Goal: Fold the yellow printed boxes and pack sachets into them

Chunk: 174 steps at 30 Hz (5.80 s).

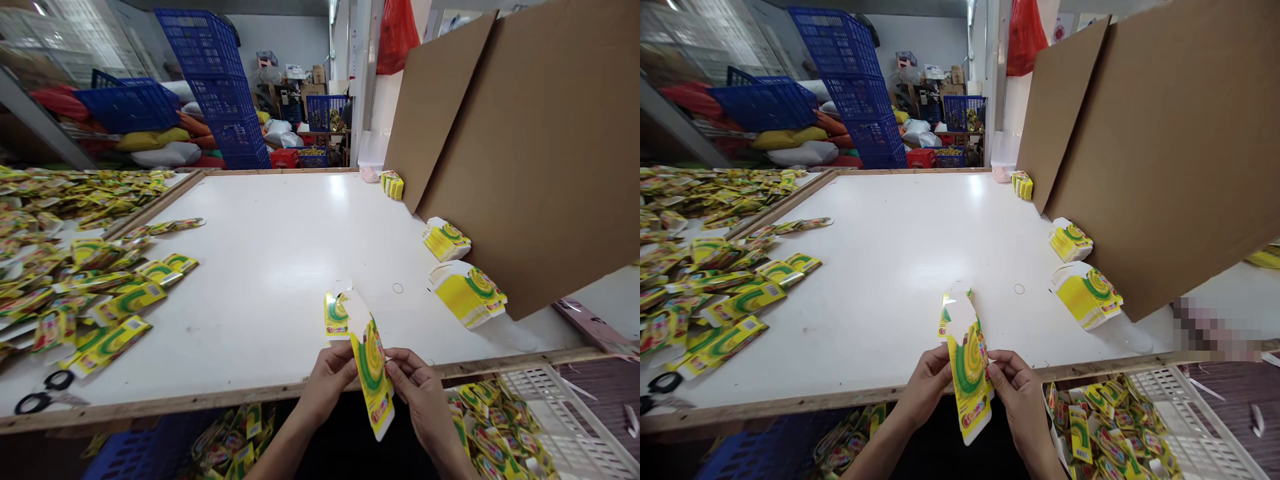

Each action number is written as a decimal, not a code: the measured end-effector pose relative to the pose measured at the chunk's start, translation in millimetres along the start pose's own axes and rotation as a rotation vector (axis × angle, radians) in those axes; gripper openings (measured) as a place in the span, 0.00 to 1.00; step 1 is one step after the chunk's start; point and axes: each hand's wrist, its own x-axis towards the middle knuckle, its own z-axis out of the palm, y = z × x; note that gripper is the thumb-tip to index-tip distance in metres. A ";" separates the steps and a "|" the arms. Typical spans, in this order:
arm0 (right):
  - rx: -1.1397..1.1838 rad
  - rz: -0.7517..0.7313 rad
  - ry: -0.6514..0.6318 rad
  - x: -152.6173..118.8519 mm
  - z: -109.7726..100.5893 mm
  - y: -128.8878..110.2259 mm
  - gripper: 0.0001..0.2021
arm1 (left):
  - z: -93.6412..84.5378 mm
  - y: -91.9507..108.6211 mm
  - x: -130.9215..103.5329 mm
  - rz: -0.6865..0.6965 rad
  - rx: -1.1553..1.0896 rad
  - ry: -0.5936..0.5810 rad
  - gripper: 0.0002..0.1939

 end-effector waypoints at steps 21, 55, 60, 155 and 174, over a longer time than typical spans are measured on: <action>-0.296 -0.073 0.002 -0.2 5.7 6.9 0.15 | 11.3 -17.2 4.6 -0.080 -0.094 0.185 0.22; -0.724 -0.179 -0.228 9.5 -8.3 -23.2 0.17 | 8.0 -3.2 -10.6 -0.067 0.311 -0.013 0.22; -0.893 -0.186 -0.144 12.6 1.0 -11.2 0.13 | 8.7 -2.2 -10.0 -0.063 0.322 -0.013 0.25; -0.614 -0.453 -0.101 5.8 -14.5 -20.2 0.12 | 4.5 -0.1 -13.6 -0.121 0.034 -0.025 0.27; -0.853 -0.098 -0.187 14.1 -4.1 -21.4 0.19 | 7.3 -4.3 -15.1 -0.029 0.240 -0.005 0.21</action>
